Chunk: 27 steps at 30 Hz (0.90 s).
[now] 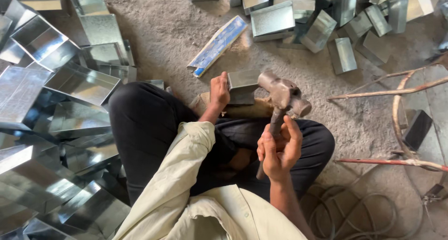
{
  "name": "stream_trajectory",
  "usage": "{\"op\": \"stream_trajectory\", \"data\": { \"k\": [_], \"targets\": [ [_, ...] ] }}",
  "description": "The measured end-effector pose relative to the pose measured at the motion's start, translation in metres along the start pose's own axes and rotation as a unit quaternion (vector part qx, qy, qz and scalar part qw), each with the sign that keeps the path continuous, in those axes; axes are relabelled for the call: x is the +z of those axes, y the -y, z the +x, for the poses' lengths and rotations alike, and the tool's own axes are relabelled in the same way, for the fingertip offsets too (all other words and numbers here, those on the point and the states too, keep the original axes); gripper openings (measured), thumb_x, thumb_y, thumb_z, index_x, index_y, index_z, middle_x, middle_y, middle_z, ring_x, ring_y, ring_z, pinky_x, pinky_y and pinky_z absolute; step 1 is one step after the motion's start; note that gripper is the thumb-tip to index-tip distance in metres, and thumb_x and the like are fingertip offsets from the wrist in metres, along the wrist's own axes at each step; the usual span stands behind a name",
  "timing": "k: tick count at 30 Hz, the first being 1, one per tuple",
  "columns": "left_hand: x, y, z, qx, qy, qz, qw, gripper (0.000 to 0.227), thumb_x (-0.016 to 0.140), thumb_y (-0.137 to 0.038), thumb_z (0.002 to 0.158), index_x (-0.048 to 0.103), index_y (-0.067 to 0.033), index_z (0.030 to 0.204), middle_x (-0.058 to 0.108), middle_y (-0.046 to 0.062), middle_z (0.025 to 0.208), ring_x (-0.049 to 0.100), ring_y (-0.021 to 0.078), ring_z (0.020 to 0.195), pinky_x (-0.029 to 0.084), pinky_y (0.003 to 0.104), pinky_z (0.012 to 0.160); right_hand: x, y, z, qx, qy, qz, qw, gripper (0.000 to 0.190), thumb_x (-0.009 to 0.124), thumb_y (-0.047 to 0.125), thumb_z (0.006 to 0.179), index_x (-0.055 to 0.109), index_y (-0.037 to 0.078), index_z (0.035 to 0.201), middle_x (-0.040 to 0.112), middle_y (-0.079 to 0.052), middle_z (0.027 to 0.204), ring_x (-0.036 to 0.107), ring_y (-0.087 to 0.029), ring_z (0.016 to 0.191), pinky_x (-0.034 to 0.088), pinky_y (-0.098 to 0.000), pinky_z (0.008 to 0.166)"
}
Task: The person sits on the floor and uses a hammer to strike a metal box placed on a wooden block. They repeatedly pick up metal boxes from a pile, position them on the block, and hammer them to shape or flatten the metal.
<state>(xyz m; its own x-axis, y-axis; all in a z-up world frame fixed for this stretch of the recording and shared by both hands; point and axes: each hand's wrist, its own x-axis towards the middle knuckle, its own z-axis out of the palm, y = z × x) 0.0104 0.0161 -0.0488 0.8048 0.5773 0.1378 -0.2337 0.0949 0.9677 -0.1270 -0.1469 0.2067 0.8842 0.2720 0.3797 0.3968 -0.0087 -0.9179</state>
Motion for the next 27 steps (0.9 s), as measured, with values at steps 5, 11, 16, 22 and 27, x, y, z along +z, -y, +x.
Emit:
{"op": "stream_trajectory", "data": {
  "k": [5,11,16,22,27],
  "targets": [
    [-0.003,-0.003,0.001,0.051,0.012,0.057,0.997,0.056,0.037,-0.036,0.108,0.049,0.0007,0.068,0.046,0.017,0.056,0.046,0.0323,0.051,0.035,0.046,0.055,0.008,-0.026,0.013,0.083,0.091,-0.153,0.981,0.051,0.064,0.001,0.103,0.052,0.007,0.152,0.061,-0.004,0.08,0.053,-0.004,0.06,0.043,-0.0207,0.052],
    [-0.013,-0.041,0.006,0.072,0.047,0.102,0.991,0.054,0.039,-0.035,0.108,0.056,-0.004,0.067,0.056,0.017,0.06,0.057,0.036,0.059,0.043,0.047,0.06,-0.006,-0.021,-0.007,0.213,0.018,-0.05,0.976,0.051,0.063,0.002,0.096,0.052,0.005,0.146,0.061,-0.003,0.079,0.05,-0.004,0.05,0.04,-0.0208,0.04],
    [0.003,-0.072,0.008,0.261,0.034,0.459,0.848,0.021,0.062,-0.027,0.095,0.062,-0.0072,0.09,0.064,0.013,0.073,0.064,0.0362,0.061,0.047,0.05,0.06,-0.034,-0.028,-0.007,0.221,-0.024,-0.046,0.974,0.053,0.059,0.002,0.098,0.045,0.005,0.149,0.06,-0.005,0.082,0.05,-0.005,0.049,0.039,-0.0218,0.037],
    [0.002,-0.049,0.001,0.065,0.118,0.468,0.873,0.055,0.064,-0.007,0.084,0.049,-0.0053,0.137,0.062,0.019,0.117,0.064,0.0401,0.09,0.049,0.049,0.077,-0.048,-0.039,-0.01,0.244,-0.094,-0.013,0.965,0.055,0.059,0.002,0.098,0.043,0.006,0.15,0.058,-0.004,0.081,0.05,-0.005,0.05,0.038,-0.0228,0.035],
    [-0.003,-0.032,0.014,0.286,0.144,0.605,0.729,0.065,0.067,-0.017,0.052,0.061,-0.013,0.116,0.063,0.014,0.121,0.057,0.0342,0.118,0.037,0.066,0.098,-0.052,-0.04,-0.012,0.251,-0.105,-0.002,0.962,0.054,0.06,0.0,0.098,0.044,0.007,0.149,0.057,-0.004,0.083,0.05,-0.005,0.05,0.037,-0.0222,0.035]
  ]
}}
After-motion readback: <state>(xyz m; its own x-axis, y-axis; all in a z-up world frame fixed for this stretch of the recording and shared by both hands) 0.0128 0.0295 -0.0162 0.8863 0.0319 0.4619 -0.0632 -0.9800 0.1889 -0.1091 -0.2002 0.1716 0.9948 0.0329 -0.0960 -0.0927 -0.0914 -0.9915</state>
